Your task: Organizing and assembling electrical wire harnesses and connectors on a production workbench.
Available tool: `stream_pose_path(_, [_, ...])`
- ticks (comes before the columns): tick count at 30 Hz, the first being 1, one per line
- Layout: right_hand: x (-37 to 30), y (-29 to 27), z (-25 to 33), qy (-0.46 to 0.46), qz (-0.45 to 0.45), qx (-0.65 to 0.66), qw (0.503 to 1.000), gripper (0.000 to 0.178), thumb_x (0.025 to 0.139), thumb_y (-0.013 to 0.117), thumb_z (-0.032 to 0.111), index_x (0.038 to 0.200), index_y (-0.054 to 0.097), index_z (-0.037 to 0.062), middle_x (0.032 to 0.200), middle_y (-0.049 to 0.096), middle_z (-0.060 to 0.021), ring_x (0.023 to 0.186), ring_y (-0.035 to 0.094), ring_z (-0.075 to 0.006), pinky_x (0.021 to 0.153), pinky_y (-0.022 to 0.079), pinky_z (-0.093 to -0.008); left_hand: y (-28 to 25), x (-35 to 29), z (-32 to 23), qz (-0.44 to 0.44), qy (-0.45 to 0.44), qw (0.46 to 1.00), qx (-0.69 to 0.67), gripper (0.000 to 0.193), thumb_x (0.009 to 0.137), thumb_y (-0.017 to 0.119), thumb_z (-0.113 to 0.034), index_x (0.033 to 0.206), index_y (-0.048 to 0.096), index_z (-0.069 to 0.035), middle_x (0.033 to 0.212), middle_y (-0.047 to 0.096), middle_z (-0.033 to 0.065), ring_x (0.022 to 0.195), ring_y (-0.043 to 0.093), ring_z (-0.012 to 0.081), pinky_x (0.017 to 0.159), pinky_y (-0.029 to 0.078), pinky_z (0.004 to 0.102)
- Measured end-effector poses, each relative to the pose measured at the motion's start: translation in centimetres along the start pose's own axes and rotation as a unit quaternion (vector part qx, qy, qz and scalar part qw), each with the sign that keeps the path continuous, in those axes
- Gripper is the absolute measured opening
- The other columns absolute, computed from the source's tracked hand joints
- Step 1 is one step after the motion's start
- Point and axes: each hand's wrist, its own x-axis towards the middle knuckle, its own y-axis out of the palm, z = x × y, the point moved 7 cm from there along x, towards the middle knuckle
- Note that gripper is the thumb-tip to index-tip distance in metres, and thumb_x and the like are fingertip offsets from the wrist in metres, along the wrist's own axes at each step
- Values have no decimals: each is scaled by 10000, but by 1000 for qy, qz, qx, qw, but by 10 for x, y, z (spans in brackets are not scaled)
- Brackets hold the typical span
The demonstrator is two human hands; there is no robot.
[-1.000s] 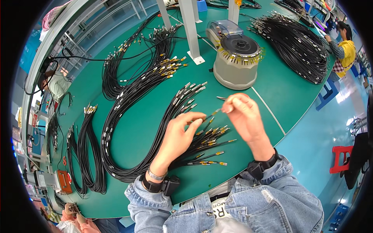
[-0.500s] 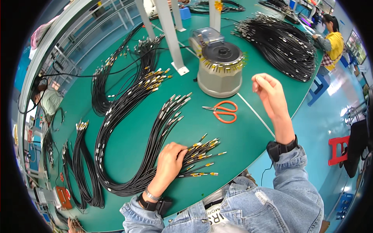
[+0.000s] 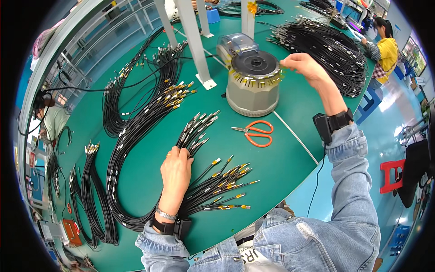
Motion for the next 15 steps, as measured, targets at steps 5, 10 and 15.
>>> stream_pose_path(5, [-4,0,19,-36,25,112,993,176,815,634,270,839,631,95,783,551,49,759,465,-70,704,338,-238,-1,-5,8,-6,-9,1000,-26,139,708,685,-66,756,559,-32,791,523,91,743,544,272,622,450,360])
stream_pose_path(10, [-48,9,53,-121,34,337,933,129,837,615,219,848,597,91,773,527,42,746,458,-70,698,346,-244,-11,-4,8,-28,-14,994,-104,123,724,678,-55,751,564,-17,792,544,78,730,552,245,604,452,331])
stream_pose_path(15, [-107,71,64,-133,88,412,897,124,857,591,186,849,578,63,796,545,4,762,474,-85,709,355,-239,-6,-10,17,38,-106,968,-224,113,727,666,-46,738,557,-17,829,551,94,780,549,273,662,458,368])
